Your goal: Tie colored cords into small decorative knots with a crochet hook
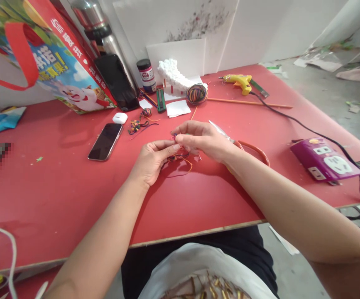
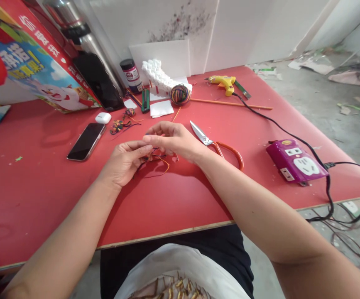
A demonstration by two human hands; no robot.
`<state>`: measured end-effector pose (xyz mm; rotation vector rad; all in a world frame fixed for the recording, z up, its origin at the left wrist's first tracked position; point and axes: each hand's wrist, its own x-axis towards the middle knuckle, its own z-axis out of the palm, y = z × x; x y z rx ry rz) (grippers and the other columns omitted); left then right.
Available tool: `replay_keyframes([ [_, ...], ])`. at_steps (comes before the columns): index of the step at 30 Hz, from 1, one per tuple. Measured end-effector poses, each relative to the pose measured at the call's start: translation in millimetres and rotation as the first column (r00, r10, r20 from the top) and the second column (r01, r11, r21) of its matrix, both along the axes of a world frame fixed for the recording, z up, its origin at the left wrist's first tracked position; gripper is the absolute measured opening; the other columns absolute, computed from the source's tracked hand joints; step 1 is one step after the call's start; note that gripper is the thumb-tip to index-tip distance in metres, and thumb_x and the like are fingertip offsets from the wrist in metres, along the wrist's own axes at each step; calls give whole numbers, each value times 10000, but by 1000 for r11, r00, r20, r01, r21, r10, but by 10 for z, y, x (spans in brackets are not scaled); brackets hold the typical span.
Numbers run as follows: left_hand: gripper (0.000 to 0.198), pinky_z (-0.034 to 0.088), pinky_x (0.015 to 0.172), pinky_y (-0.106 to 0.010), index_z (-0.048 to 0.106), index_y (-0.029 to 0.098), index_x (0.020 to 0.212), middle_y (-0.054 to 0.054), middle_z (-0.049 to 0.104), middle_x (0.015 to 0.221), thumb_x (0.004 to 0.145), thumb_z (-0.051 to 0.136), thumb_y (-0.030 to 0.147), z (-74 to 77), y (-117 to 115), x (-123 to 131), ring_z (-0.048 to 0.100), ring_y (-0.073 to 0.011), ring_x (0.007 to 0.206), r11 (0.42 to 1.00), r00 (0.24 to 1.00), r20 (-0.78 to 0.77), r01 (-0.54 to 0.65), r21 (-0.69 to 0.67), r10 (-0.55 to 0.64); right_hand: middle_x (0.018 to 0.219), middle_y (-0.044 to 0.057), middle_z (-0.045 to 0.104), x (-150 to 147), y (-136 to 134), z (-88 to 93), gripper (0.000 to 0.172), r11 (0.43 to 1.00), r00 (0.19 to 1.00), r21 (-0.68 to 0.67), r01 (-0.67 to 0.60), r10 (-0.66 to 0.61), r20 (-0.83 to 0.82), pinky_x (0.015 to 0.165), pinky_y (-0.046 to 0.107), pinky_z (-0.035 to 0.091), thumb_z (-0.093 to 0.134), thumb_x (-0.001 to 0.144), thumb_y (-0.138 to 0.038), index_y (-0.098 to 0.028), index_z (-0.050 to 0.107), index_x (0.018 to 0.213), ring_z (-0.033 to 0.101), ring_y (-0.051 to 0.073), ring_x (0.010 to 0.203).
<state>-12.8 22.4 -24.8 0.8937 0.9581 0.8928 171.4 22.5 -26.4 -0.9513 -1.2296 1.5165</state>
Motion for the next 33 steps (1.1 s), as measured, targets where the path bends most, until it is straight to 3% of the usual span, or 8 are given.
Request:
replay_keyframes([
  [7, 308, 601, 802, -295, 861, 141, 865, -90, 835, 880, 617, 1004, 256, -17, 1, -30, 771, -178, 788, 999, 997, -62, 42, -7, -43, 538, -15, 620, -7, 52, -58, 352, 992, 992, 10, 126, -126, -13, 380, 215, 310, 948, 738, -435, -163, 725, 753, 447, 72, 430],
  [15, 403, 615, 758, -298, 830, 140, 887, -63, 820, 845, 525, 1005, 136, -52, 19, -29, 779, -186, 738, 999, 996, -83, 44, 6, -44, 539, -30, 549, 8, 88, -51, 404, 967, 958, -176, 183, -216, -190, 380, 186, 320, 973, 720, -336, -154, 627, 622, 466, 61, 460],
  [20, 385, 644, 802, -328, 824, 137, 931, -79, 831, 922, 577, 971, 100, -33, 15, -30, 798, -207, 808, 996, 997, -15, 76, -48, -77, 607, -24, 569, 6, 102, -63, 371, 956, 946, -272, 110, -184, -265, 395, 183, 370, 958, 774, -322, -152, 639, 696, 492, 65, 492],
  [23, 333, 650, 852, -344, 824, 123, 952, -101, 834, 978, 640, 938, 96, -19, 45, -42, 802, -209, 856, 992, 993, 89, 87, -94, -79, 670, 15, 636, -8, 102, -66, 312, 948, 966, -281, 150, -201, -163, 401, 190, 412, 912, 847, -347, -139, 686, 794, 558, 90, 524],
  [25, 282, 639, 814, -293, 819, 128, 938, -83, 831, 935, 677, 916, 82, -17, 74, -56, 793, -175, 811, 993, 993, 111, 39, -113, -26, 701, 36, 664, -22, 95, -60, 290, 936, 972, -309, 168, -210, -108, 384, 195, 404, 876, 888, -358, -131, 704, 836, 563, 94, 513],
  [29, 230, 602, 739, -216, 814, 138, 918, -43, 817, 884, 717, 879, 47, -16, 115, -80, 764, -120, 751, 991, 993, 83, -77, -108, 86, 645, 11, 621, -30, 61, -36, 348, 921, 981, -387, 36, -106, -162, 384, 191, 374, 952, 787, -368, -130, 699, 795, 541, 95, 517],
  [33, 218, 603, 720, -232, 806, 138, 856, -33, 804, 822, 683, 892, 38, -9, 107, -69, 747, -122, 703, 993, 995, 64, -74, -89, 80, 616, -16, 604, -12, 30, -34, 402, 927, 972, -363, -94, 6, -236, 436, 166, 366, 1035, 617, -302, -131, 711, 782, 512, 81, 555],
])
